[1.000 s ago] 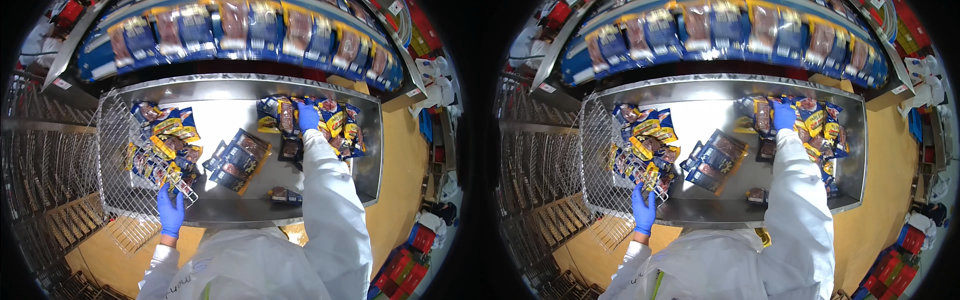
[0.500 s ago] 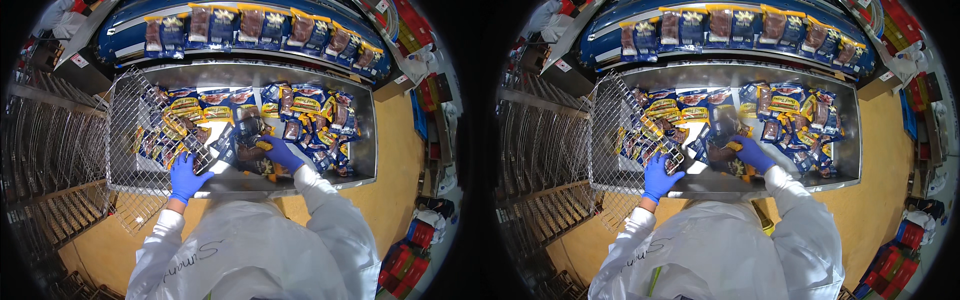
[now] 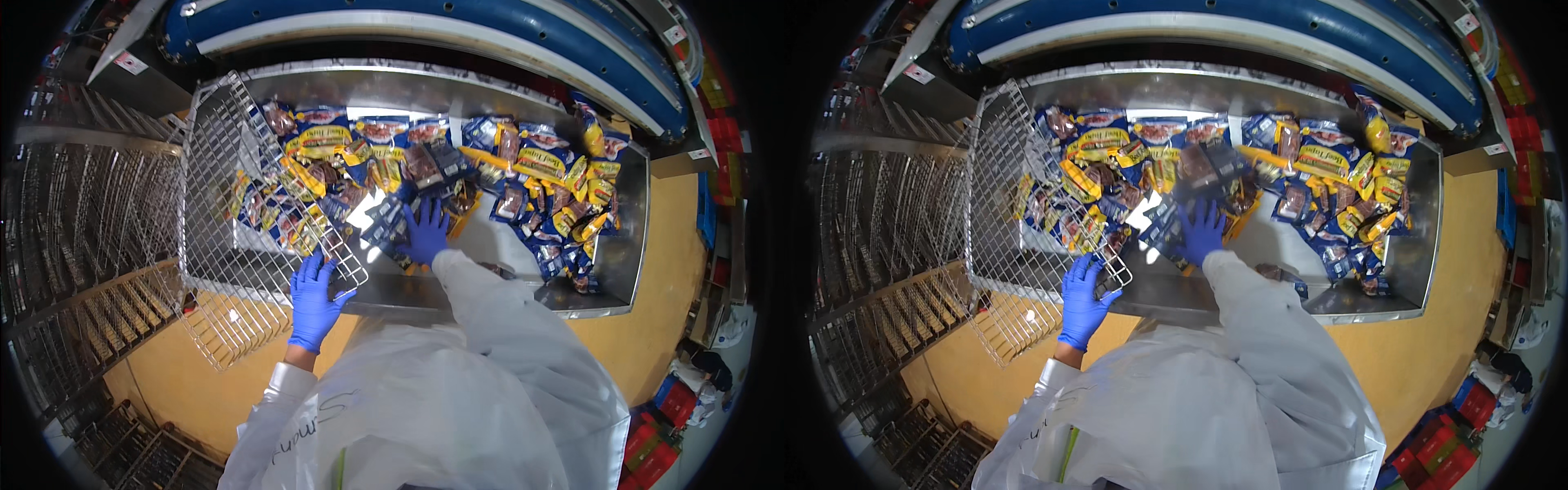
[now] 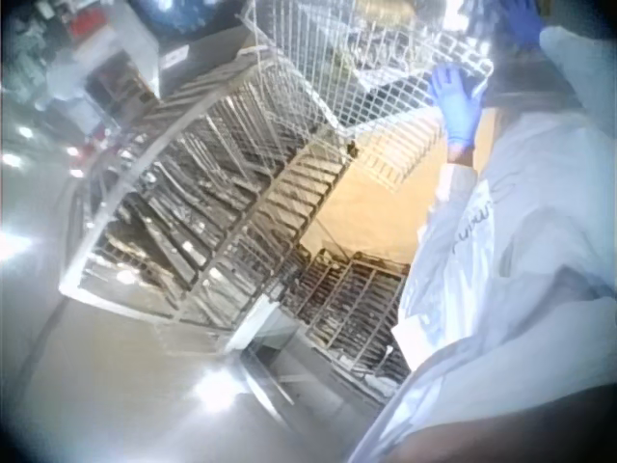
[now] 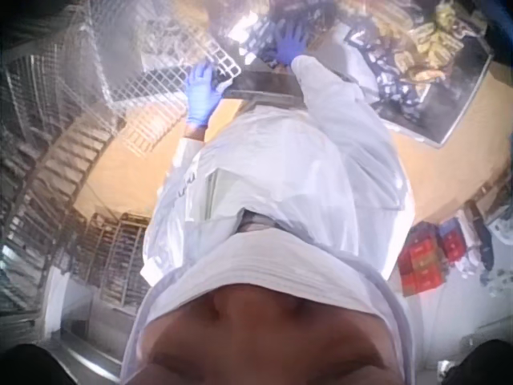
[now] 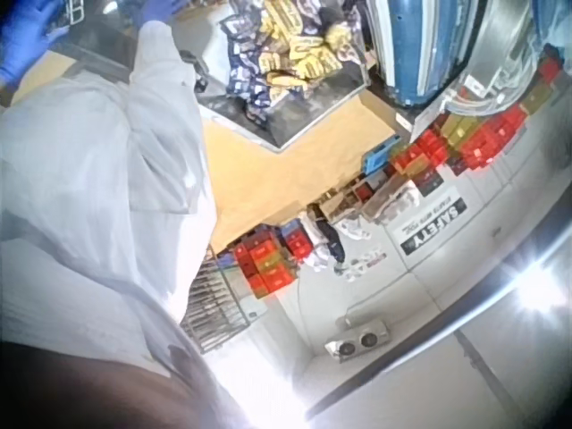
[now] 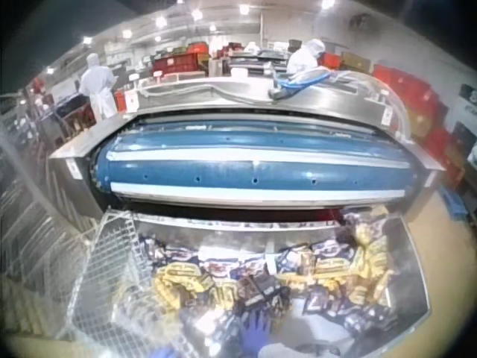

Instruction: The person repeatedly picks up packages of beef tops from a metal bin and places them into a wire basket. They arrange the packages in rows within the basket and then transfer the full basket onto a nearby rack. The process is repeated multiple times to fill the rack with the packaged meat.

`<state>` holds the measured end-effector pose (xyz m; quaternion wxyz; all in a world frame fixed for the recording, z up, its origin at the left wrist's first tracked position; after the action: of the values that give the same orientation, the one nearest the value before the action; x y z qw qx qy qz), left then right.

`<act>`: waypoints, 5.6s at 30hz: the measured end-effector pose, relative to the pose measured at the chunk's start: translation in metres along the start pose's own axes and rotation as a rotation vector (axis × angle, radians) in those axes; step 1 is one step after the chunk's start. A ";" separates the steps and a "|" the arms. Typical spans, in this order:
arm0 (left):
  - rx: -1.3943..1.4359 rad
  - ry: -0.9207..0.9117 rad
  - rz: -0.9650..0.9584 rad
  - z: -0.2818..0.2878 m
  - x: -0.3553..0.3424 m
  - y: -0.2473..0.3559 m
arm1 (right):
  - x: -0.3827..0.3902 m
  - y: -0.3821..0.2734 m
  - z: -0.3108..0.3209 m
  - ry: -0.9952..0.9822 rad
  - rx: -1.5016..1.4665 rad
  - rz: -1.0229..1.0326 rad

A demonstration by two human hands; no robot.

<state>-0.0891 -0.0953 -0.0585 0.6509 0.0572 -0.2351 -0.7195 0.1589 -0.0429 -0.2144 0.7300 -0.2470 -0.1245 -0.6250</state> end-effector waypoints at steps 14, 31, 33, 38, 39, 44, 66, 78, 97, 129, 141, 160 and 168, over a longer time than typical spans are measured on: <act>0.024 -0.035 0.046 0.001 0.008 0.001 | -0.051 0.051 0.111 0.655 -0.106 -0.016; -0.013 -0.038 0.034 0.007 0.004 0.006 | -0.144 0.100 0.108 0.275 -0.232 -0.084; -0.007 -0.024 0.017 0.009 0.000 0.004 | -0.176 0.113 0.096 0.429 -0.376 -0.208; -0.050 -0.049 0.010 0.007 0.005 0.000 | -0.203 0.075 0.093 0.098 0.054 0.265; -0.042 -0.045 0.000 0.008 0.003 0.002 | -0.203 0.070 0.102 0.009 0.147 0.209; -0.014 -0.025 0.008 0.008 0.006 0.002 | -0.123 0.036 0.179 0.038 0.271 0.296; -0.004 -0.040 0.028 0.006 0.003 0.003 | -0.050 0.000 0.040 -0.206 -0.124 0.353; -0.007 -0.038 0.028 0.009 0.000 0.001 | -0.131 0.118 0.101 0.125 -0.052 0.380; -0.016 -0.045 0.035 0.010 0.005 0.001 | -0.082 -0.040 0.120 0.095 -0.305 -0.038; 0.011 -0.059 0.028 0.007 0.006 0.001 | 0.003 -0.002 0.023 0.343 0.102 0.086; 0.022 -0.073 0.065 0.013 0.002 0.000 | -0.162 -0.082 0.104 0.355 0.243 0.619; 0.005 -0.003 0.015 0.007 0.003 -0.001 | 0.018 0.049 0.115 -0.008 0.195 0.911; 0.025 -0.017 0.006 0.010 0.008 0.000 | -0.039 0.060 0.112 -0.308 -0.483 0.099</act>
<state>-0.0942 -0.1004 -0.0484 0.6504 0.0584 -0.2496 -0.7150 0.2238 0.0542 -0.1510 0.6521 -0.5114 -0.0692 -0.5554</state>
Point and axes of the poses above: each hand's wrist, its own x-axis away from the middle knuckle, its own z-axis out of the back of the hand, y = z × x, the point moved 2 cm from there along -x, towards the middle knuckle, and after that the axes turned 3 degrees about z, right-handed, at the moved point
